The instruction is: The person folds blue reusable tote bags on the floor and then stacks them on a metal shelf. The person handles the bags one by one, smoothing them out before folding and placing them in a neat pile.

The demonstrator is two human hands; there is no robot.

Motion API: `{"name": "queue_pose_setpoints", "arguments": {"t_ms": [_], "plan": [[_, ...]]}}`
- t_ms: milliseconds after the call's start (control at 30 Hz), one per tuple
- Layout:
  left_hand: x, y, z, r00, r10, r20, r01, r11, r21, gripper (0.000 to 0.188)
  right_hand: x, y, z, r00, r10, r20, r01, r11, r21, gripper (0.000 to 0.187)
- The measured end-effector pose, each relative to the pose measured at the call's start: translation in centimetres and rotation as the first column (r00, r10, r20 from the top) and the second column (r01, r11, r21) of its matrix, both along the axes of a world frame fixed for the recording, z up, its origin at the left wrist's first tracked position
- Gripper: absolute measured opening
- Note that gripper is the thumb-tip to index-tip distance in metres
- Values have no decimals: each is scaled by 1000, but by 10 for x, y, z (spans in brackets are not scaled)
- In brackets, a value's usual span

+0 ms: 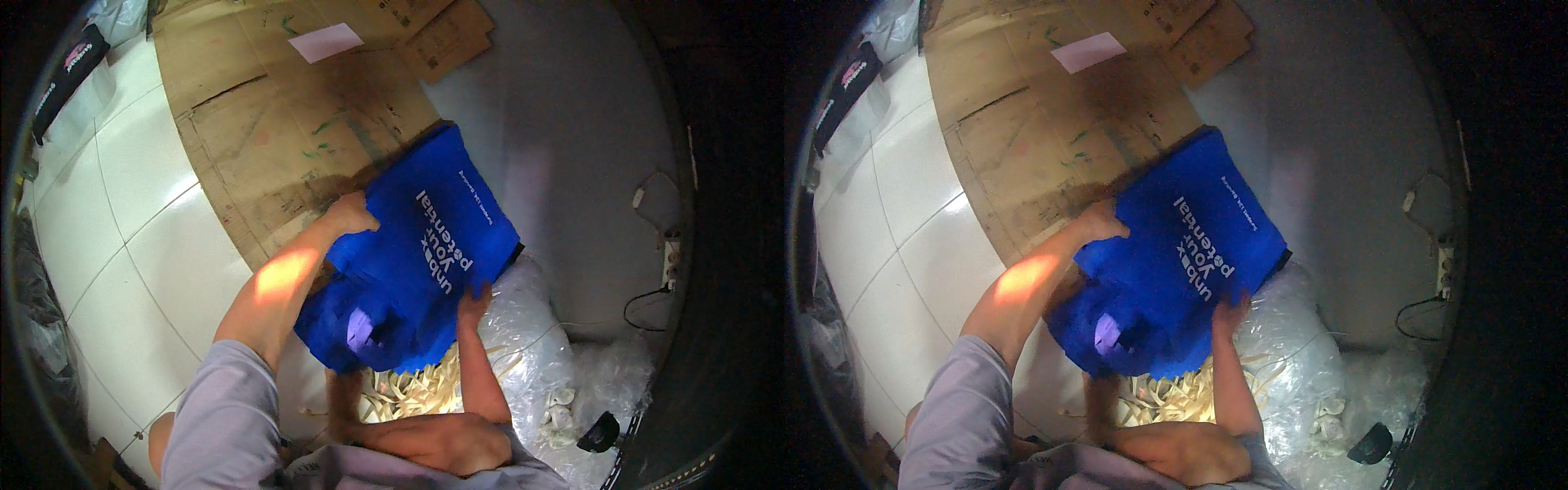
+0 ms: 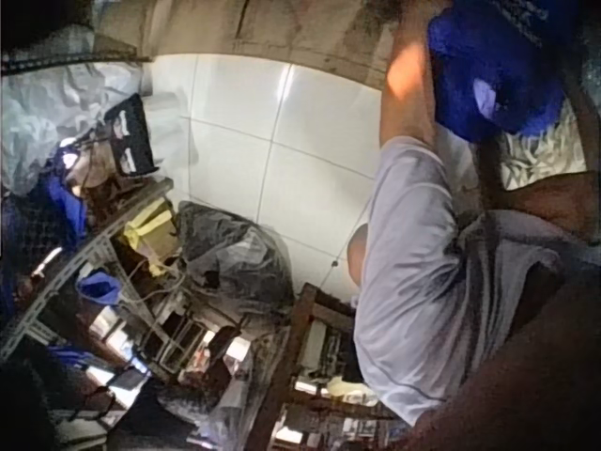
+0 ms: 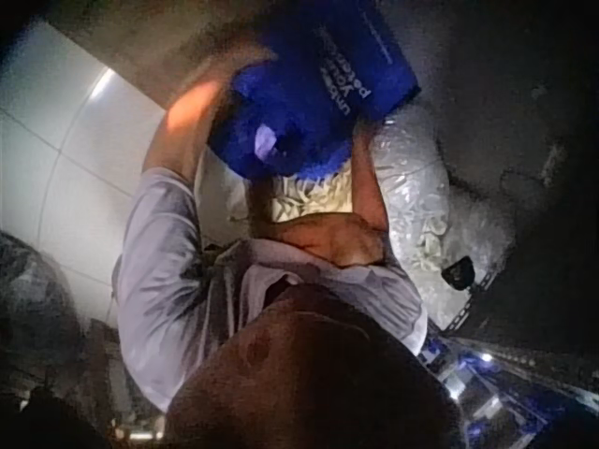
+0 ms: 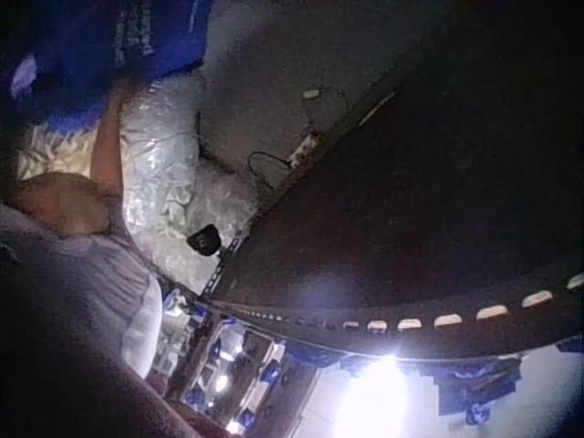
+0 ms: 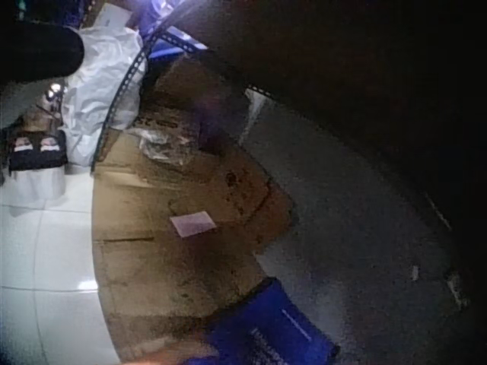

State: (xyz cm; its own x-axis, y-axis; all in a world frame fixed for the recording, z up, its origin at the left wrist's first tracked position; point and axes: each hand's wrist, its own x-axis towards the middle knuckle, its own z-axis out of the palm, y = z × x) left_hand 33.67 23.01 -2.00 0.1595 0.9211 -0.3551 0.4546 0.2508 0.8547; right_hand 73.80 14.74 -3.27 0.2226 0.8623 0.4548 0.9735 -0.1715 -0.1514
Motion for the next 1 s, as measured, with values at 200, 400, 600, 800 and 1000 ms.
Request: {"name": "queue_pose_setpoints", "arguments": {"t_ms": [200,400,600,800,1000], "plan": [[48,-47,85,965,-124,-230,160,976,145,46,-189,73,146,464,-202,-862,-390,828,-404,84],[132,-87,104,974,-17,-227,130,858,497,30,-142,145,115,893,-159,-421,-145,783,-605,133],[147,-107,101,963,30,-269,140,797,587,24,-166,114,123,988,-153,6,123,768,-628,125],[117,-110,128,984,24,-177,90,789,608,26,-165,125,143,982,47,-183,-144,815,-562,88],[48,-100,215,999,41,-26,-13,755,656,50,-210,146,260,845,218,-489,-419,838,-349,76]]}}
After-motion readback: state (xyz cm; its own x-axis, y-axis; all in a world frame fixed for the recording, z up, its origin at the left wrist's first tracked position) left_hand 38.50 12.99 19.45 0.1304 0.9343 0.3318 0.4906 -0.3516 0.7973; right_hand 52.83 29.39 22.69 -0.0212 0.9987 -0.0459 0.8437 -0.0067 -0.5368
